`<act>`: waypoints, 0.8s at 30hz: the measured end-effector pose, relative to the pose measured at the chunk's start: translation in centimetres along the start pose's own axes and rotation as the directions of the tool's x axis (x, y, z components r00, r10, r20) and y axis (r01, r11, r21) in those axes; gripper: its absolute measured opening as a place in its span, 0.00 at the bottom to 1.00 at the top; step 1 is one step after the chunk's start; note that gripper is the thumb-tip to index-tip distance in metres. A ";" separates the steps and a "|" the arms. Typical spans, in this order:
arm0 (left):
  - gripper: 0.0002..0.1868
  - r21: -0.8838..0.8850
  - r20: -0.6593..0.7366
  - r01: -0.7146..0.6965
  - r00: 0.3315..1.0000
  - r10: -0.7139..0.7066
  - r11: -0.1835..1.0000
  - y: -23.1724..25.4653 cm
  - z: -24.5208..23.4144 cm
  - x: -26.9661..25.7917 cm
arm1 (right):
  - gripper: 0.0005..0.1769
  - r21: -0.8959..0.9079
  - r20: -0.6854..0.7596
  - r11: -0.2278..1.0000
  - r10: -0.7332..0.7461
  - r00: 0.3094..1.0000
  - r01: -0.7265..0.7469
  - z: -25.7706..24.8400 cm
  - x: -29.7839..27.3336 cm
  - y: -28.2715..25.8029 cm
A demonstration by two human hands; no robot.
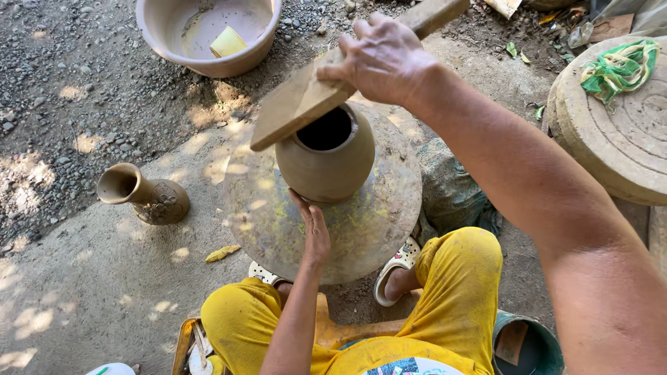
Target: The person uses a wooden paddle to shape a clay pot on a rotating wheel, then collects raw clay from a pile and begins molding it into a long cylindrical form by hand.
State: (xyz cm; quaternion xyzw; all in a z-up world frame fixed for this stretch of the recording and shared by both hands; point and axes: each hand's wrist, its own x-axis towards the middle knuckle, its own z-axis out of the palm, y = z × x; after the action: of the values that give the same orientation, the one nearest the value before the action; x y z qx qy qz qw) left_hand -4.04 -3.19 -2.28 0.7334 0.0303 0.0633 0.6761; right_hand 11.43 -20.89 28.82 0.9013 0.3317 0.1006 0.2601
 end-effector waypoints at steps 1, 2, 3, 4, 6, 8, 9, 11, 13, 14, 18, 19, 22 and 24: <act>0.60 -0.007 -0.005 -0.004 1.000 0.004 1.000 0.3 0.2 -0.2 | 0.25 -0.002 -0.016 1.000 0.020 1.000 -0.020 0.0 0.2 0.4; 0.59 -0.006 -0.008 -0.019 1.000 0.019 1.000 0.4 0.3 -0.6 | 0.25 0.001 -0.030 0.999 0.036 0.999 -0.036 0.0 0.6 0.6; 0.59 -0.004 -0.010 -0.033 0.999 0.033 0.999 0.5 0.5 -0.9 | 0.25 0.004 -0.043 0.999 0.051 0.998 -0.051 0.1 0.7 0.5; 0.58 -0.004 -0.013 -0.059 0.998 0.059 0.998 0.7 0.7 -0.6 | 0.26 0.002 -0.011 0.999 0.055 0.998 -0.055 0.2 0.9 0.5; 0.58 0.067 -0.037 -0.044 0.998 0.047 0.997 0.9 0.6 -1.1 | 0.28 0.000 0.056 0.998 0.061 0.997 -0.061 0.6 1.1 0.4; 0.58 0.117 -0.108 -0.012 0.994 0.025 0.993 1.3 0.6 -1.4 | 0.27 0.071 0.070 0.994 0.078 0.994 -0.083 1.1 1.0 1.2; 0.58 0.132 -0.166 0.011 0.986 0.011 0.991 1.6 0.5 -1.3 | 0.27 0.107 0.079 0.990 0.085 0.993 -0.093 1.5 0.8 1.6; 0.60 0.109 -0.244 0.035 0.970 -0.007 0.993 2.5 -0.1 -1.2 | 0.28 0.160 0.172 0.977 0.110 0.979 -0.138 2.4 0.2 1.7; 0.62 0.032 -0.284 0.015 0.959 -0.005 0.999 3.5 -1.1 0.1 | 0.31 0.164 0.166 0.974 0.127 0.978 -0.155 3.3 -0.2 2.2; 0.61 0.037 -0.294 -0.013 0.955 0.023 0.999 3.9 -1.7 0.7 | 0.33 0.153 0.123 0.978 0.125 0.985 -0.143 4.1 -0.5 2.2; 0.61 0.034 -0.314 -0.067 0.947 0.074 0.997 4.8 -3.6 2.7 | 0.39 0.379 0.076 0.898 0.212 0.974 -0.225 6.9 -1.2 2.6; 0.61 0.026 -0.315 -0.066 0.946 0.071 0.997 5.0 -3.8 3.1 | 0.40 0.402 0.083 0.888 0.207 0.975 -0.223 7.7 -1.6 2.4; 0.59 0.049 -0.222 -0.108 0.968 0.116 0.993 5.5 -4.3 3.9 | 0.43 0.492 0.064 0.842 0.220 0.973 -0.223 9.7 -3.1 1.6; 0.58 0.046 -0.168 -0.103 0.980 0.109 0.994 5.4 -4.5 4.0 | 0.45 0.589 0.033 0.775 0.260 0.965 -0.229 11.2 -3.9 1.3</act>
State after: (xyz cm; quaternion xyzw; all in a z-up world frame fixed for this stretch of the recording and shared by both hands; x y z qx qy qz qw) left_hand -0.86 1.33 3.65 0.7383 0.0501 0.1612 0.6531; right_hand 13.12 -28.79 20.08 0.9697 0.2329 0.0483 -0.0553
